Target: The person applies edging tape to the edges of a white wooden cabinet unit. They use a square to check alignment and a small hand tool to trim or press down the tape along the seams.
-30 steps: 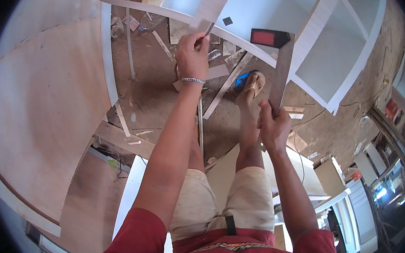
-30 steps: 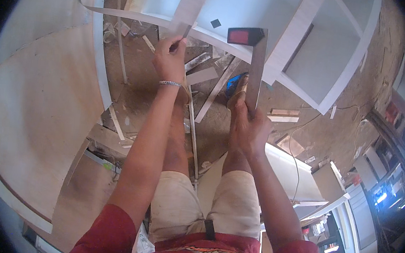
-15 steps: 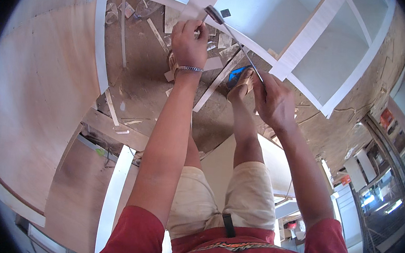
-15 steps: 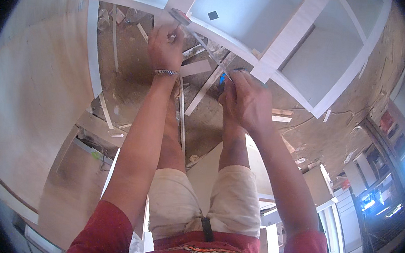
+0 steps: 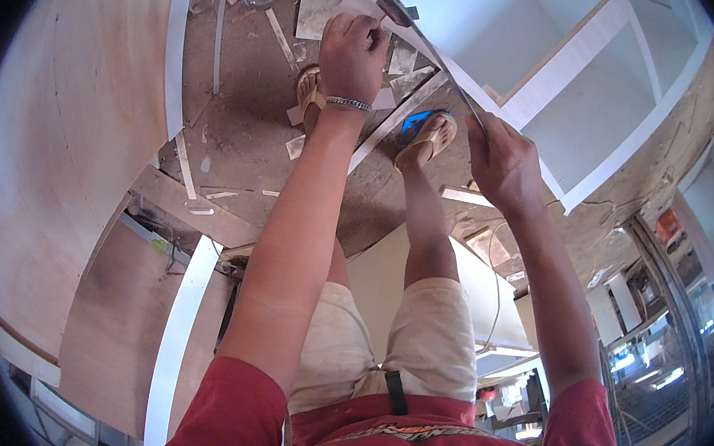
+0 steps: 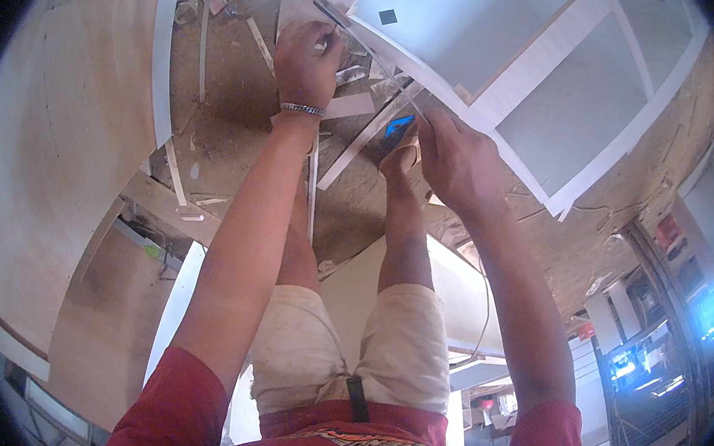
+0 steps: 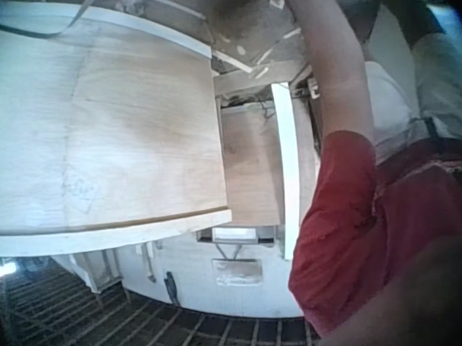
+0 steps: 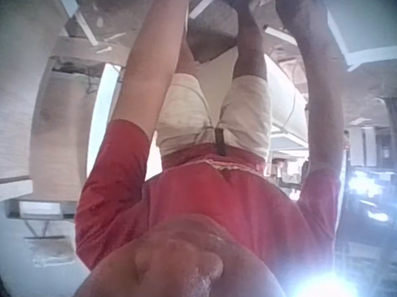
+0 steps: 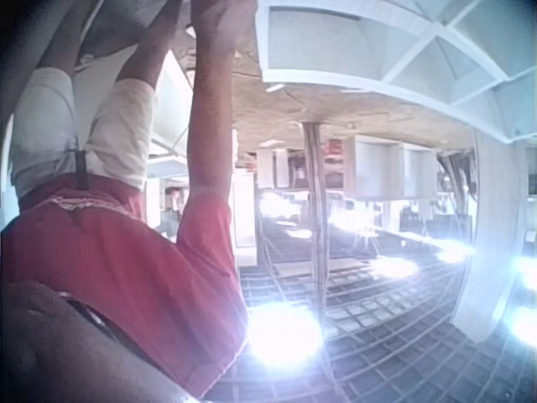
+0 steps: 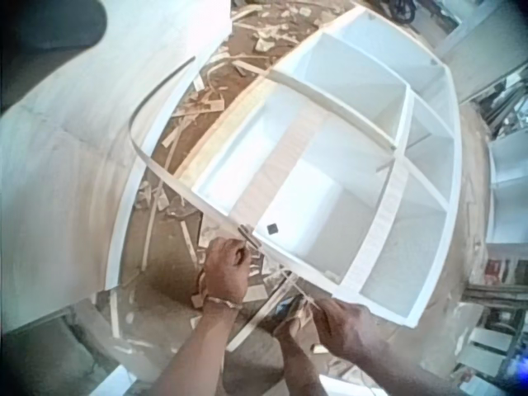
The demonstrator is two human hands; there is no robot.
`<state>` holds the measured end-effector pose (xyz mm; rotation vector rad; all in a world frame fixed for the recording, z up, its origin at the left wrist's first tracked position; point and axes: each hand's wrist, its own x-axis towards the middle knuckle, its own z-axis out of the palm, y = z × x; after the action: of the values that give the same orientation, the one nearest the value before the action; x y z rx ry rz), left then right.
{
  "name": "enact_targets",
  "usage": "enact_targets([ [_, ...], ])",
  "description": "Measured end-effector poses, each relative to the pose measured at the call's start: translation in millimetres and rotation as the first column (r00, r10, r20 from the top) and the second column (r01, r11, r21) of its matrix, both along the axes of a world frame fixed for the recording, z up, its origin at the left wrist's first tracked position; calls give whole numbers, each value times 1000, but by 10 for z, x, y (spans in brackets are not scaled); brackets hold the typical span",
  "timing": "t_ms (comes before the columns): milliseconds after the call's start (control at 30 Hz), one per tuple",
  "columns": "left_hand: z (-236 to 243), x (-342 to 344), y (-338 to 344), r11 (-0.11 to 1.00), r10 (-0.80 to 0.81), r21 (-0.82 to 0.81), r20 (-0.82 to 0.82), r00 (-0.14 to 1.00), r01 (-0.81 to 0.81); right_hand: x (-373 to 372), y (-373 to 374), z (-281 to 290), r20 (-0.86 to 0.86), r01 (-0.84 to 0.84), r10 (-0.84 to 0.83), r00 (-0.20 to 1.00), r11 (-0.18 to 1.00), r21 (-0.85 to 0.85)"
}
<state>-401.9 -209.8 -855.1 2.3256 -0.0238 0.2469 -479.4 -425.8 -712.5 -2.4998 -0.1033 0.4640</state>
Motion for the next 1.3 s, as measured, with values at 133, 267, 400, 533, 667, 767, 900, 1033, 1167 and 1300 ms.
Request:
enact_targets([
  [133,45,18,-52,1000,3,-23,-19,1000,-4,-48,-48,-18,24,4,-4,1000,1000,27],
  [267,33,40,20,999,-43,-6,2,999,43,-6,-20,-33,40,-22,22,999,1000,19],
  [400,52,59,70,997,-72,-11,2,997,72,-50,4,67,90,97,-100,991,995,36],
  [533,286,266,3,988,-110,-100,49,993,115,-7,-60,96,145,159,-163,976,987,38],
  [667,161,470,400,982,95,-159,-71,993,-106,77,23,106,80,205,-210,974,976,71],
  [767,114,380,497,967,140,-177,-221,965,-180,124,91,110,73,193,-199,977,978,78],
  [900,85,326,476,967,157,-166,-208,965,-193,155,208,103,67,158,-163,984,985,76],
  [1033,82,312,447,957,189,-185,-190,963,-224,171,253,85,64,108,-112,992,992,62],
  [1167,95,295,449,944,216,-211,-190,958,-255,208,308,65,129,91,-103,986,991,96],
  [1300,57,292,518,974,135,-166,-111,985,-152,244,330,30,156,58,-74,985,993,103],
])
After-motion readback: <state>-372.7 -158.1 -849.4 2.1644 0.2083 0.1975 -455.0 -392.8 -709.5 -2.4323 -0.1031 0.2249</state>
